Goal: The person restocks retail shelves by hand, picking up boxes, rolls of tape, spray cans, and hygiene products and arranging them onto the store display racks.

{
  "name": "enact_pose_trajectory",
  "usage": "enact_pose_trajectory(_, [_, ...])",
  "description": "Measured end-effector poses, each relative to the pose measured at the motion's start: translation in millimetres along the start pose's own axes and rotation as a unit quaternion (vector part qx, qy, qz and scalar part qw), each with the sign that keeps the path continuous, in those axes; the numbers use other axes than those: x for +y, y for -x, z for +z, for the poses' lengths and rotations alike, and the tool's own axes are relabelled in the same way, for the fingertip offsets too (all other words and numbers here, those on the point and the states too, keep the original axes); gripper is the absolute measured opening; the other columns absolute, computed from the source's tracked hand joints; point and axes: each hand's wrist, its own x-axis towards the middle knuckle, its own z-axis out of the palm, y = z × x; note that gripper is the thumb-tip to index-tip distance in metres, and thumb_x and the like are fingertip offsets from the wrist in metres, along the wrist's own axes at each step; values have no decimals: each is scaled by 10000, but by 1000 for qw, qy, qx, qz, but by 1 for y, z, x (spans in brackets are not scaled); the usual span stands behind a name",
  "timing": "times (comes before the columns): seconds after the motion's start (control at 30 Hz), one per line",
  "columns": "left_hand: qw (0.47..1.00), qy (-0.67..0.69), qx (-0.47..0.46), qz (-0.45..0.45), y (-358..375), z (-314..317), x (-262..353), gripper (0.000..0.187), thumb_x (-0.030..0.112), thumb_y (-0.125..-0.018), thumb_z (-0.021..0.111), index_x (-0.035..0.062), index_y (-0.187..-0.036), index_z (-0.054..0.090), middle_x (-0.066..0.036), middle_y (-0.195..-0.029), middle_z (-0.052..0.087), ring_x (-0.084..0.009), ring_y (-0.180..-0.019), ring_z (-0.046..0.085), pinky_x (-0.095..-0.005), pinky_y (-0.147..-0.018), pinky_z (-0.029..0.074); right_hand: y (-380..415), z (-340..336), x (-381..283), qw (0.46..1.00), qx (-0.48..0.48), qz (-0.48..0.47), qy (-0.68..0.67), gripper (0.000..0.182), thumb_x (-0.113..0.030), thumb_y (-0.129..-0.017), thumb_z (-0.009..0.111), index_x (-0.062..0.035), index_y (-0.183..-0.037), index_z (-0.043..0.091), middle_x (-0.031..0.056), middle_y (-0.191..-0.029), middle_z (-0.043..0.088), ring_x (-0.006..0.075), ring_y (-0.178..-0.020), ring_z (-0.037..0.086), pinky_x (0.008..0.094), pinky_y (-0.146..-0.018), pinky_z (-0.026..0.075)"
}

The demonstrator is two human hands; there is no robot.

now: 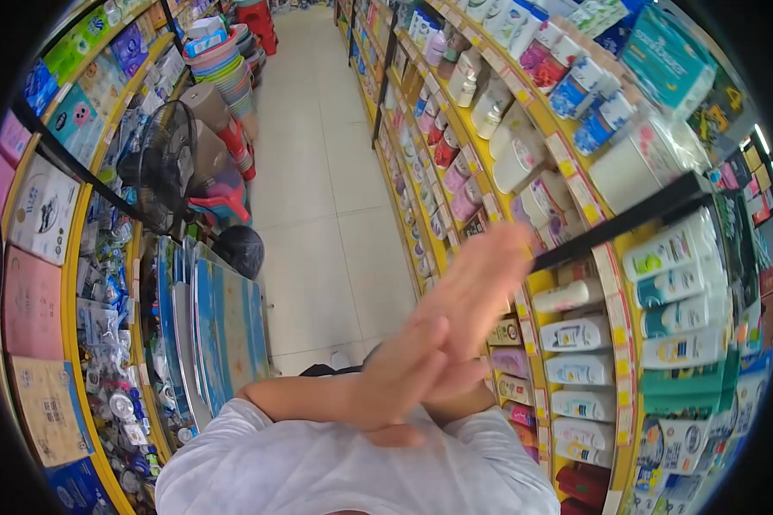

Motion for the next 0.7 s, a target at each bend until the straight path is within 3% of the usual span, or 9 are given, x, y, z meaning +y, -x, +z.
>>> enact_pose_trajectory(0.03, [1000, 12, 14, -22, -4, -19, -13, 856, 515, -1014, 395, -74, -1577, 131, -286, -1644, 115, -424, -1543, 66, -541, -1222, 28, 6, 4, 17, 999, -26, 17, -10, 971, -574, -981, 468, 44, -1591, 35, 284, -1659, 3, 410, -1549, 26, 525, -1238, -21])
enact_pose_trajectory(0.13, [991, 43, 64, -105, -21, -88, -49, 841, 495, -1013, 401, -84, -1570, 152, -305, -1634, 132, -451, -1533, 86, -566, -1213, 45, 41, -1, 70, 938, -325, 32, -116, 1016, -536, -954, 563, 67, -1582, 39, 306, -1653, 18, 432, -1541, 60, 579, -1212, -40])
enact_pose_trajectory(0.2, [987, 36, 83, -131, -39, -115, -79, 830, 481, -1013, 405, -91, -1565, 165, -318, -1627, 143, -469, -1526, 100, -583, -1207, 55, 14, 9, 76, 918, -379, -50, -108, 1041, -550, -931, 592, 65, -1581, 59, 319, -1646, 40, 433, -1537, 94, 590, -1210, -42])
enact_pose_trajectory(0.33, [997, -29, -5, -71, -58, -68, -150, 810, 455, -1012, 414, -104, -1556, 192, -343, -1613, 166, -505, -1513, 127, -617, -1194, 77, -90, 6, 119, 969, -129, -71, -198, 919, -484, -991, 501, 47, -1589, 48, 293, -1655, 22, 414, -1545, 72, 542, -1234, 2])
enact_pose_trajectory(0.43, [996, -28, -73, -38, -78, -61, -216, 814, 456, -1009, 418, -110, -1552, 200, -365, -1601, 174, -530, -1499, 158, -634, -1189, 85, -172, 9, 175, 955, 87, -103, -266, 828, -435, -1037, 433, 33, -1595, 40, 274, -1662, 9, 400, -1551, 55, 506, -1251, 36])
enact_pose_trajectory(0.5, [992, 32, -110, -51, -98, -82, -263, 843, 486, -1003, 419, -110, -1554, 189, -385, -1591, 169, -543, -1485, 191, -634, -1190, 79, -167, 49, 226, 970, 230, 43, -65, 883, -510, -1008, 449, 53, -1588, 93, 316, -1645, 44, 425, -1545, 56, 580, -1220, -2])
enact_pose_trajectory(0.57, [971, 62, -202, -113, -122, -143, -307, 905, 529, -997, 403, -106, -1566, 101, -379, -1610, 80, -540, -1504, 88, -623, -1196, 42, -176, 70, 264, 983, 167, 68, 23, 906, -543, -998, 452, 69, -1581, 126, 343, -1634, 58, 457, -1535, 50, 615, -1205, -16])
enact_pose_trajectory(0.63, [982, 54, -72, -165, -153, -213, -341, 914, 534, -997, 403, -104, -1567, 80, -372, -1614, 56, -530, -1508, 62, -615, -1197, 30, -191, 83, 294, 995, -88, -46, -29, 892, -535, -1006, 444, 80, -1575, 139, 355, -1628, 50, 494, -1523, 36, 612, -1205, -6])
enact_pose_trajectory(0.7, [982, 21, 29, -183, -176, -259, -367, 924, 538, -996, 403, -102, -1567, 60, -366, -1619, 31, -519, -1513, 35, -608, -1199, 17, -208, 96, 316, 914, -356, -164, -106, 878, -527, -1014, 435, 92, -1569, 152, 368, -1623, 43, 532, -1511, 23, 609, -1206, 5])
